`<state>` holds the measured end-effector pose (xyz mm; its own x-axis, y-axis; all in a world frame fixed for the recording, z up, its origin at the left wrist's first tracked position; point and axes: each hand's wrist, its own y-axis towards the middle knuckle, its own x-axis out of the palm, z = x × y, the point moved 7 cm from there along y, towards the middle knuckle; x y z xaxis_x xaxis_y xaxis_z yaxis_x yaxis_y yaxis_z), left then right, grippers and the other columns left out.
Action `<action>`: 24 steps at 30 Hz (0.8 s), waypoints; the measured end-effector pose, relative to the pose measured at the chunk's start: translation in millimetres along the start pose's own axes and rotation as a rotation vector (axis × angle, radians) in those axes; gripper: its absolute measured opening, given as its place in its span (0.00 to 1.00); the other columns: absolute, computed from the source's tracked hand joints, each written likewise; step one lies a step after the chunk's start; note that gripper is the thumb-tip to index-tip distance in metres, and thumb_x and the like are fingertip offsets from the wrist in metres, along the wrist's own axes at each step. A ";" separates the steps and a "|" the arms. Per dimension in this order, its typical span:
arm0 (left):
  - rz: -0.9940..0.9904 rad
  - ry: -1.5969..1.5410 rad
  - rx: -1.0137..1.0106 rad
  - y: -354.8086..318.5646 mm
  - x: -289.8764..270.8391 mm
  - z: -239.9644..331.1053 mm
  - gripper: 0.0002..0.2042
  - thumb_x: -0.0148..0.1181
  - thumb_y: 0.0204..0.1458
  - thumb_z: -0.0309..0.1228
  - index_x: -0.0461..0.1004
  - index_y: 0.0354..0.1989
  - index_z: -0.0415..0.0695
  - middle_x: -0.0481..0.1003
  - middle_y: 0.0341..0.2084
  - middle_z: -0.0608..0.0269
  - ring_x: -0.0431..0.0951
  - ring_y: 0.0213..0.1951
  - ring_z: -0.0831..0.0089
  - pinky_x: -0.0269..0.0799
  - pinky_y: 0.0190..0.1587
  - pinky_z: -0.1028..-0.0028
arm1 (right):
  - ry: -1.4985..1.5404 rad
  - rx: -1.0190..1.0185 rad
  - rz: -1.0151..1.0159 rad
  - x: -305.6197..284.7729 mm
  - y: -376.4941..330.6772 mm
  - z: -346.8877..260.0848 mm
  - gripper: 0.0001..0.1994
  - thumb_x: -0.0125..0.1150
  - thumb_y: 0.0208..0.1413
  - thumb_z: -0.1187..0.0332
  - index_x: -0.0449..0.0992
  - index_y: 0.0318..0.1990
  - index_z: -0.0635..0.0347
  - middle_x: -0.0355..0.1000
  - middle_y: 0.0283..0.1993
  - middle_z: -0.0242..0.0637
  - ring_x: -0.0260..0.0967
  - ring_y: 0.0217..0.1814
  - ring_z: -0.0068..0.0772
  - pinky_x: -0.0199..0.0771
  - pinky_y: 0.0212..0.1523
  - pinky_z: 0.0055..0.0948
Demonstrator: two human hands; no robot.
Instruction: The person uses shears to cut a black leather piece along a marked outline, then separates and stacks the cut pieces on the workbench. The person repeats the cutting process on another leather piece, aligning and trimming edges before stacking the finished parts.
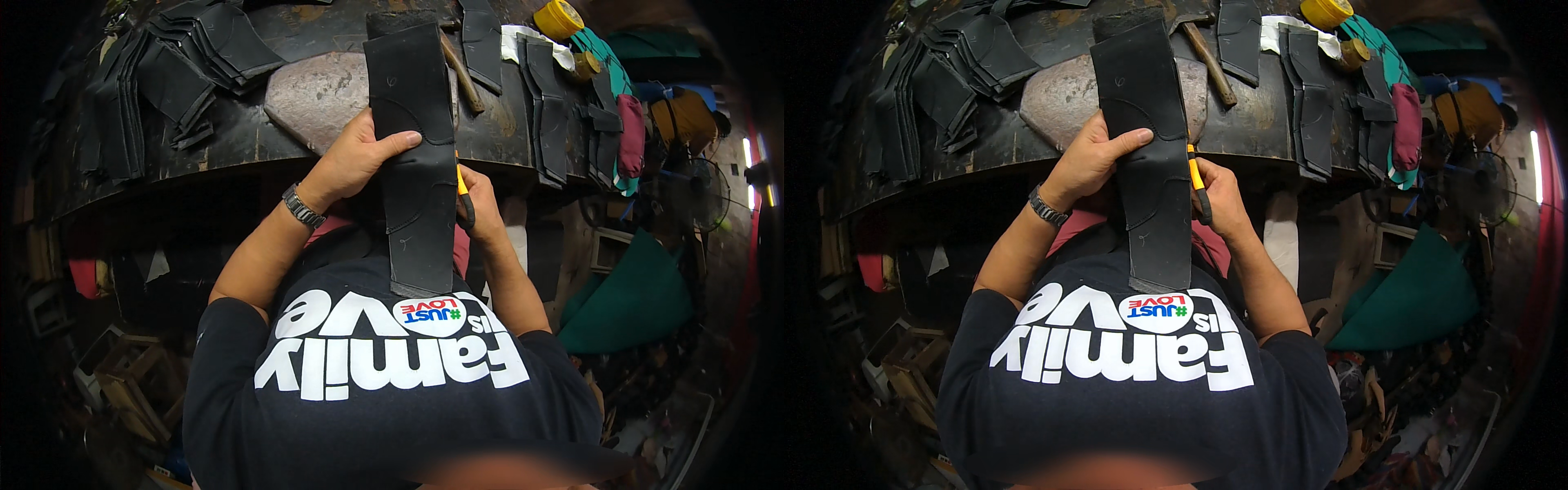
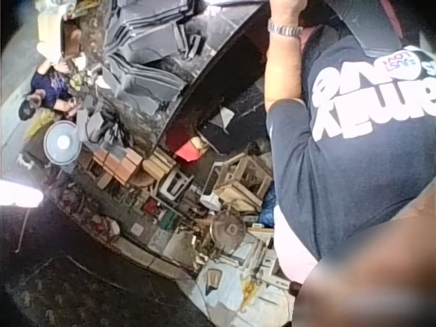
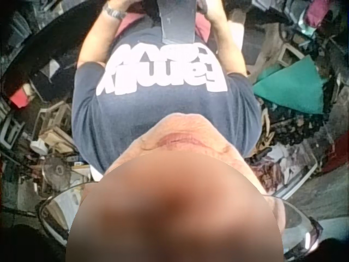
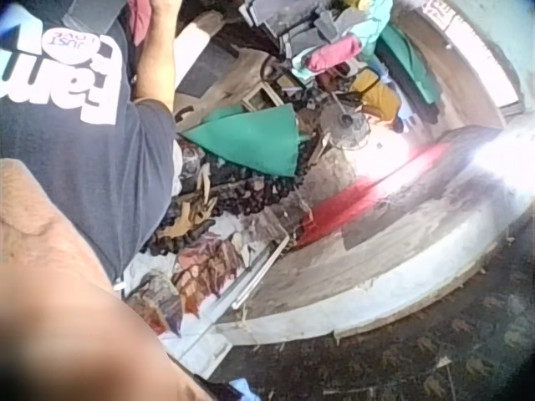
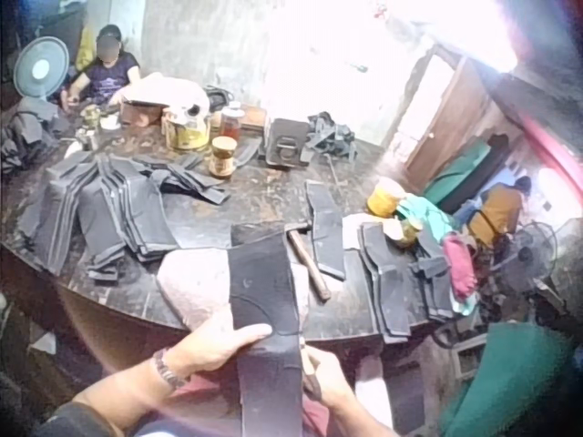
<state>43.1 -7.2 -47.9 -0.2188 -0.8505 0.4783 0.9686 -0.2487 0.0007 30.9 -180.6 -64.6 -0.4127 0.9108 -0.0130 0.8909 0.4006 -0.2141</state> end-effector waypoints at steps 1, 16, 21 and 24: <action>-0.010 -0.021 -0.005 0.1 0.5 -0.5 0.18 0.60 0.57 0.27 0.66 0.54 0.36 0.74 0.45 0.62 0.74 0.45 0.78 0.73 0.49 0.76 | -0.004 0.031 0.000 0.1 -0.3 1.6 0.13 0.66 0.53 0.73 0.75 0.45 0.69 0.74 0.34 0.30 0.66 0.29 0.13 0.67 0.28 0.15; -0.050 -0.078 -0.003 2.7 13.5 1.7 0.16 0.59 0.58 0.27 0.68 0.52 0.36 0.75 0.44 0.63 0.75 0.43 0.80 0.73 0.46 0.78 | -0.091 -0.055 0.033 -7.6 19.0 -24.8 0.12 0.69 0.50 0.70 0.75 0.39 0.67 0.74 0.34 0.30 0.68 0.35 0.16 0.70 0.37 0.19; -0.093 -0.074 -0.047 2.2 14.8 -5.8 0.17 0.59 0.59 0.27 0.66 0.55 0.38 0.74 0.46 0.63 0.75 0.46 0.78 0.72 0.48 0.76 | -0.006 -0.094 0.043 -5.0 15.7 -20.1 0.11 0.69 0.49 0.71 0.75 0.37 0.66 0.74 0.33 0.29 0.67 0.33 0.15 0.69 0.36 0.18; -0.093 -0.077 -0.045 3.0 17.4 -7.5 0.15 0.58 0.59 0.28 0.68 0.52 0.37 0.75 0.43 0.64 0.75 0.43 0.80 0.73 0.46 0.78 | -0.138 -0.106 0.071 -11.1 20.6 -21.5 0.10 0.68 0.49 0.71 0.75 0.36 0.66 0.73 0.31 0.28 0.66 0.33 0.14 0.68 0.35 0.18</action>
<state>41.3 -26.2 -46.2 -0.2955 -0.7851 0.5443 0.9380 -0.3464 0.0097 57.9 -180.4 -47.8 -0.3634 0.9178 -0.1598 0.9308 0.3504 -0.1041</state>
